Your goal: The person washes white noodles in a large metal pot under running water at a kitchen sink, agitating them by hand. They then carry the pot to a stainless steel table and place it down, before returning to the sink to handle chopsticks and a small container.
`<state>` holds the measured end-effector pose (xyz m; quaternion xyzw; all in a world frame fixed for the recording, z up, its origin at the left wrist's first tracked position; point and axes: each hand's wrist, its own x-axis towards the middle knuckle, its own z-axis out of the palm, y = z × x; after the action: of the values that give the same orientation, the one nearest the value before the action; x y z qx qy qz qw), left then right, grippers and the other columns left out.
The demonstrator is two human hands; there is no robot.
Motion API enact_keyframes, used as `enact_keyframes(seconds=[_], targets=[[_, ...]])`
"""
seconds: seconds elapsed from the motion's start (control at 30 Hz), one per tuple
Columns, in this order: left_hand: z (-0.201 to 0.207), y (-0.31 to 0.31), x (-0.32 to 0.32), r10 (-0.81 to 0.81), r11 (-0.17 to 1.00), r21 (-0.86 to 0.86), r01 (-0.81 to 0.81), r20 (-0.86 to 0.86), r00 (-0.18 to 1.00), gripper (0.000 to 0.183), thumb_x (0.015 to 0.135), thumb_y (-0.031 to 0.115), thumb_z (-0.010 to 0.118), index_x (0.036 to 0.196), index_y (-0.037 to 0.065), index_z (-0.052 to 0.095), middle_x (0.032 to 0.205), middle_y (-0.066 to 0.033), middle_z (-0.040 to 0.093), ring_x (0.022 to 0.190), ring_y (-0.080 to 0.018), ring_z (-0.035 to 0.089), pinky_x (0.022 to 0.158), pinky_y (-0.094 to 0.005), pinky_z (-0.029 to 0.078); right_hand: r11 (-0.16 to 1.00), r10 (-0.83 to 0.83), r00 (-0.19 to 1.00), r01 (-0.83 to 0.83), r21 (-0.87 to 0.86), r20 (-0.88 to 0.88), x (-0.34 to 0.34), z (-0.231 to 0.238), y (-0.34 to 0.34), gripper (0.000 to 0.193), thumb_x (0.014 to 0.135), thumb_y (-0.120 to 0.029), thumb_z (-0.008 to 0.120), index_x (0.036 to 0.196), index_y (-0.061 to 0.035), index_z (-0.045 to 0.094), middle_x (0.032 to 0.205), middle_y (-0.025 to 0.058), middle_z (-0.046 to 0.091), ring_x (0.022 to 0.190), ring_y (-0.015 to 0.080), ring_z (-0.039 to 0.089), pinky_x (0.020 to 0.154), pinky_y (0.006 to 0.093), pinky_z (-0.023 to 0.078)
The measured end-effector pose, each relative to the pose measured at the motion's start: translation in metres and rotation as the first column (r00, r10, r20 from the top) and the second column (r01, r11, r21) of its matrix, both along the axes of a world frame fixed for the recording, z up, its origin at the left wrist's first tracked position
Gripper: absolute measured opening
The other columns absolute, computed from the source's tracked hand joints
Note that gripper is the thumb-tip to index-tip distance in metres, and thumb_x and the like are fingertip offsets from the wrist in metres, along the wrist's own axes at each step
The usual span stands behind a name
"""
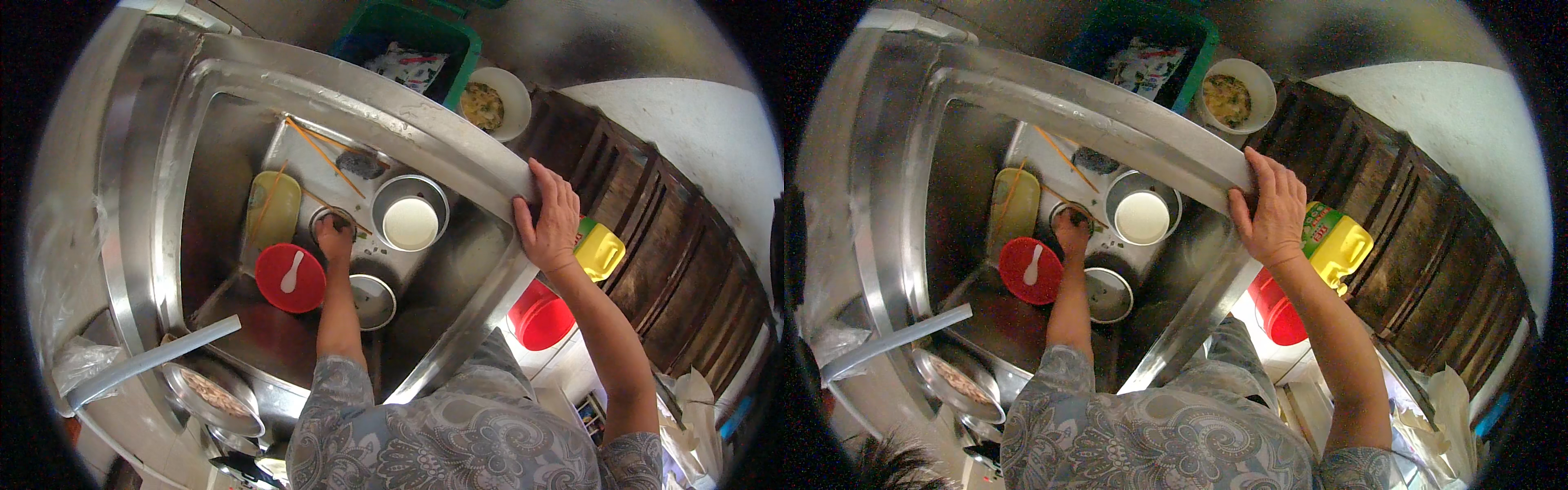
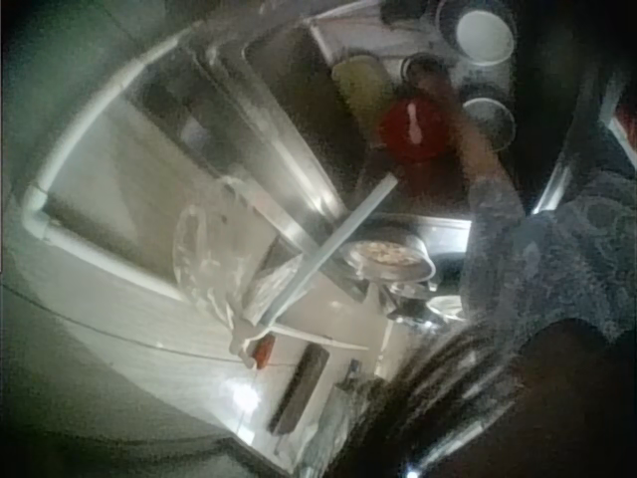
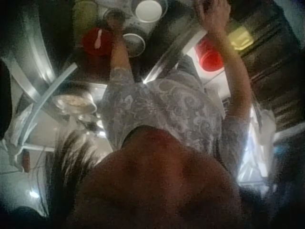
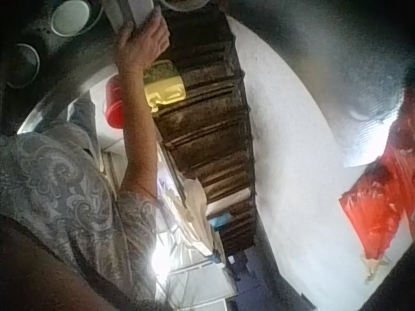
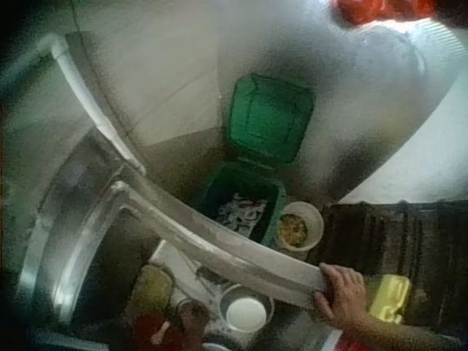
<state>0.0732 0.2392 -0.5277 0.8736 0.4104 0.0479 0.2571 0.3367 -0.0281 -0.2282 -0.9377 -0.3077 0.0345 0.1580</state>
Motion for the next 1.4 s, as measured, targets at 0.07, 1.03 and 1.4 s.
enact_keyframes(seconds=[0.07, 1.03, 1.4], targets=[[0.001, -0.004, 0.001, 0.024, 0.999, 0.041, -0.024, 0.004, 1.000, 0.020, 0.073, 0.009, 0.064, 0.092, 0.003, 0.060, 0.096, -0.0221, 0.056, 0.092, -0.0425, 0.054, 0.081, -0.0524, 0.044, 1.000, -0.001, 1.000, 0.001, 0.004, 0.000, 0.000, 0.000, 0.000, 0.055, 0.083, -0.028, 0.061, 0.133, -0.0099, 0.047, 0.119, 0.0137, 0.056, 0.108, 0.0319, 0.052, 0.094, 0.0422, 0.037], [-0.008, -0.004, 0.005, 0.073, 0.997, -0.002, -0.074, -0.102, 0.992, 0.038, 0.065, 0.002, 0.068, 0.103, 0.003, 0.060, 0.106, -0.0203, 0.059, 0.099, -0.0427, 0.055, 0.086, -0.0504, 0.046, 1.000, -0.001, 1.000, 0.001, -0.015, -0.020, 0.000, 0.001, 0.000, 0.055, 0.084, -0.027, 0.059, 0.134, -0.0079, 0.046, 0.120, 0.0155, 0.055, 0.110, 0.0327, 0.051, 0.095, 0.0410, 0.036], [-0.022, 0.007, 0.008, 0.773, 0.483, -0.617, -0.621, -0.032, 0.633, 0.007, 0.071, 0.000, 0.067, 0.073, 0.007, 0.064, 0.073, -0.0107, 0.064, 0.060, -0.0236, 0.060, 0.055, -0.0349, 0.047, 1.000, -0.001, 1.000, 0.001, -0.010, -0.013, 0.000, 0.001, 0.001, 0.055, 0.084, -0.028, 0.059, 0.134, -0.0087, 0.047, 0.120, 0.0154, 0.055, 0.109, 0.0329, 0.052, 0.094, 0.0411, 0.037]])
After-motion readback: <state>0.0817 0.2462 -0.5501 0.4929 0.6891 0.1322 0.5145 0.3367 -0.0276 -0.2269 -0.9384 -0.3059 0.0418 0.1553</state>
